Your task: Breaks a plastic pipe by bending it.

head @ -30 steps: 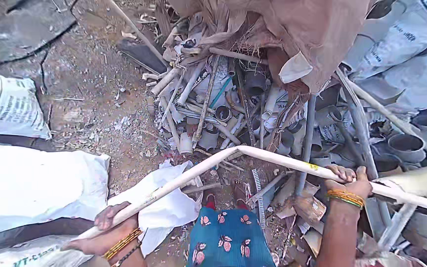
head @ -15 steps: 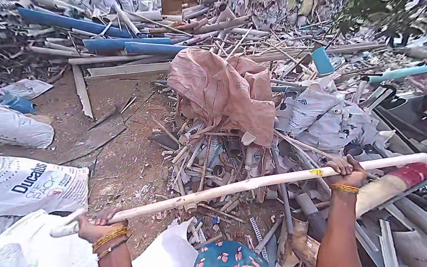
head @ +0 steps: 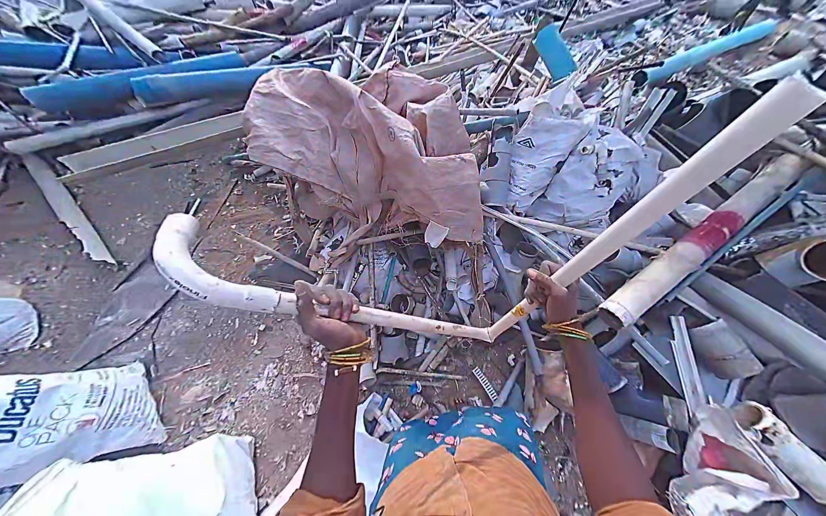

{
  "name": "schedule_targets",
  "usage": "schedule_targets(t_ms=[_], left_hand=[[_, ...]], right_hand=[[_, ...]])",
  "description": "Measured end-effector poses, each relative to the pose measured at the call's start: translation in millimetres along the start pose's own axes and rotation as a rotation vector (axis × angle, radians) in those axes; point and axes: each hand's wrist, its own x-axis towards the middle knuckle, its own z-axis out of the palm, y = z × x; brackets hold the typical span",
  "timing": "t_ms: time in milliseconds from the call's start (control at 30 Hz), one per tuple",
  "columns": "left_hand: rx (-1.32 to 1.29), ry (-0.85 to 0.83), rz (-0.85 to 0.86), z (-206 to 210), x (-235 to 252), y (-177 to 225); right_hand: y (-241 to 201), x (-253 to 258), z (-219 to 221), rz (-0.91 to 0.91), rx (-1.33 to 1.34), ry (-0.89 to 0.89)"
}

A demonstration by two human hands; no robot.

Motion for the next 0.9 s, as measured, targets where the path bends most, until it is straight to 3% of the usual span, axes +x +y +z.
schedule_targets(t_ms=[100, 167, 233, 333, 467, 567, 733, 800, 900], left_hand=[[-0.062, -0.114, -0.065, 18, -40, -17], [-0.039, -0.139, -0.048, 25, -64, -23], [0.007, -0.160, -0.012, 29, -64, -15], [0.019, -0.157, 0.003, 23, -61, 4], [-0.093, -0.132, 0.113, 8, -46, 36], [-0.131, -0.085, 0.207, -22, -34, 71], [-0.110, 0.181, 0.399, -83, -20, 138], [-0.096, 0.273, 0.444, -104, -21, 158], [-0.078, 0.381, 0.474, -122, -27, 168]], right_hand=[[10, -27, 30, -0.024, -0.455, -0.135], [22, -52, 54, -0.030, -0.583, -0.131], [33, -52, 56, 0.004, -0.396, -0.029], [24, -58, 58, 0.025, -0.181, -0.039], [-8, -44, 52, -0.113, 0.059, 0.116], [-38, -34, 30, -0.120, 0.206, 0.282], [-101, -29, -20, -0.094, 0.339, 0.607], [-117, -32, -39, -0.125, 0.391, 0.607], [-116, -36, -55, -0.227, 0.510, 0.457]])
